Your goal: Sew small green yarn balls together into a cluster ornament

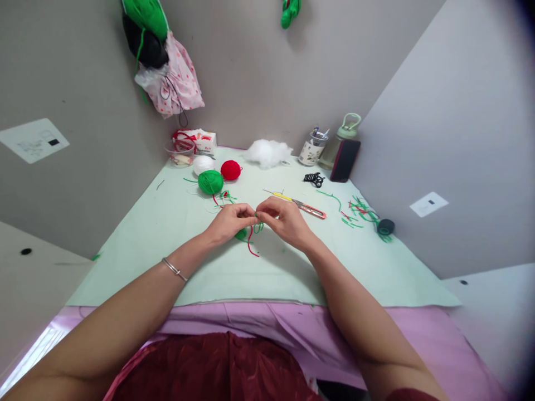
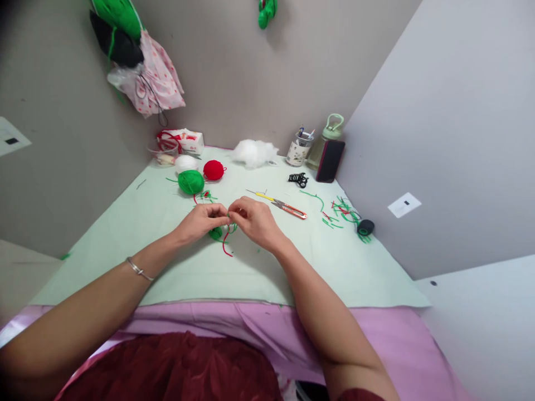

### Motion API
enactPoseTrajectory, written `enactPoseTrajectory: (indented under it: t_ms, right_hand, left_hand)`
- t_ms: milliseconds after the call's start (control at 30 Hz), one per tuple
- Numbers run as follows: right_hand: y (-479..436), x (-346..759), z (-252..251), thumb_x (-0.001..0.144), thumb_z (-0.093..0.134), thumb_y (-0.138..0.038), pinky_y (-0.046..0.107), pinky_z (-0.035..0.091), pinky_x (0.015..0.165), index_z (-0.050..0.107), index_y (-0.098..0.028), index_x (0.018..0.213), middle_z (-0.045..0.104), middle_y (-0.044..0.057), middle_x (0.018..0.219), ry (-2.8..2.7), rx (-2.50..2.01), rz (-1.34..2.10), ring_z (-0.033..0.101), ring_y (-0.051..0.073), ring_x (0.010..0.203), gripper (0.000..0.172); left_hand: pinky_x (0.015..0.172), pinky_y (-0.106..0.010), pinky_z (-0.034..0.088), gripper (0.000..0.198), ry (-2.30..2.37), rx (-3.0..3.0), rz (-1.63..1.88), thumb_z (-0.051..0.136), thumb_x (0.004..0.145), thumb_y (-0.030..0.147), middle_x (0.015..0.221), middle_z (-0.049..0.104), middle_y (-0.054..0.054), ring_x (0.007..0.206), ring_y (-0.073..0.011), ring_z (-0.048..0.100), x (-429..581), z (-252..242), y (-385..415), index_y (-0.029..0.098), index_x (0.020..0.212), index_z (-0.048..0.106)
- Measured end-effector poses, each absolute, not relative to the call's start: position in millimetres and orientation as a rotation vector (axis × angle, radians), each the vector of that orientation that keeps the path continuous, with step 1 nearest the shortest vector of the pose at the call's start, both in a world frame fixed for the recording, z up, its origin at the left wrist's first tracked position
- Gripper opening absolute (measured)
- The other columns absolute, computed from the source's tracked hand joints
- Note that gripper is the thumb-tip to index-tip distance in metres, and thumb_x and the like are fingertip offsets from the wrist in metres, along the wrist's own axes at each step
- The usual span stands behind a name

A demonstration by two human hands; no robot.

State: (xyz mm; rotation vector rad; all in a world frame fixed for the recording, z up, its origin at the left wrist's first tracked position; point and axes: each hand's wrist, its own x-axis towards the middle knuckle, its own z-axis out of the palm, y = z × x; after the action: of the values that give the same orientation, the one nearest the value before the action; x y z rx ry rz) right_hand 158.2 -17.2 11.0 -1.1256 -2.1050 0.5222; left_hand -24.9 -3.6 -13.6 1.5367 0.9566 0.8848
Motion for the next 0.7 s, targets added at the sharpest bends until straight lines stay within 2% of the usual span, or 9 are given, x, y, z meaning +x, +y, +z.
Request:
enactPoseTrajectory:
  t_ms: [167,267,400,567,700]
  right_hand:
    - [-21.6,153.7,18.5,0.086,0.057,-0.017,0.025,0.040,0.062,0.064,-0.018,0.078,0.064,0.001,0.078,-1.903,-1.119,0.501,0.056,0.012,0.067,0.011]
    - [-21.1,153.9,19.4,0.090,0.056,-0.029,0.024,0.039,0.053,0.060,-0.019,0.081,0.063,-0.001,0.070,-1.726,-1.109,0.857,0.054,0.010,0.054,0.014]
    - [-16.4,154.0,15.0,0.088,0.061,-0.048,0.021,0.030,0.041,0.052,-0.020,0.084,0.065,-0.002,0.067,-1.539,-1.038,1.299,0.050,0.008,0.040,0.030]
    - [-1.9,163.0,11.1,0.076,0.074,-0.047,0.020,0.017,0.039,0.053,-0.018,0.078,0.055,-0.007,0.058,-1.201,-0.941,1.178,0.030,0.002,0.036,0.035]
    - [2.9,170.7,10.9,0.075,0.075,-0.046,0.021,0.014,0.039,0.053,-0.018,0.073,0.048,-0.007,0.052,-1.131,-0.985,1.251,0.027,0.003,0.038,0.036]
  left_hand:
    - [0.060,-0.026,0.033,0.024,0.940,1.605,0.843,0.072,0.071,0.038,0.064,0.054,0.003,0.060,-0.0100,0.043,-20.4,-10.9,-9.1,0.015,0.072,0.065]
    - [0.058,-0.026,0.030,0.027,0.933,1.638,0.814,0.071,0.074,0.041,0.063,0.051,0.004,0.059,-0.0098,0.039,-21.6,-7.3,-11.6,0.015,0.075,0.066]
    - [0.057,-0.026,0.027,0.027,0.845,1.700,0.735,0.062,0.082,0.040,0.063,0.047,0.004,0.059,-0.0094,0.037,-22.5,-6.2,-13.7,0.014,0.079,0.069]
    - [0.058,-0.024,0.033,0.026,0.818,1.713,0.633,0.068,0.078,0.039,0.066,0.055,0.002,0.062,-0.0101,0.044,-18.6,-10.3,-15.4,0.014,0.076,0.067]
    - [0.054,-0.023,0.032,0.029,0.817,1.657,0.633,0.066,0.081,0.043,0.064,0.050,0.003,0.059,-0.0094,0.042,-18.6,-8.7,-16.3,0.014,0.081,0.067]
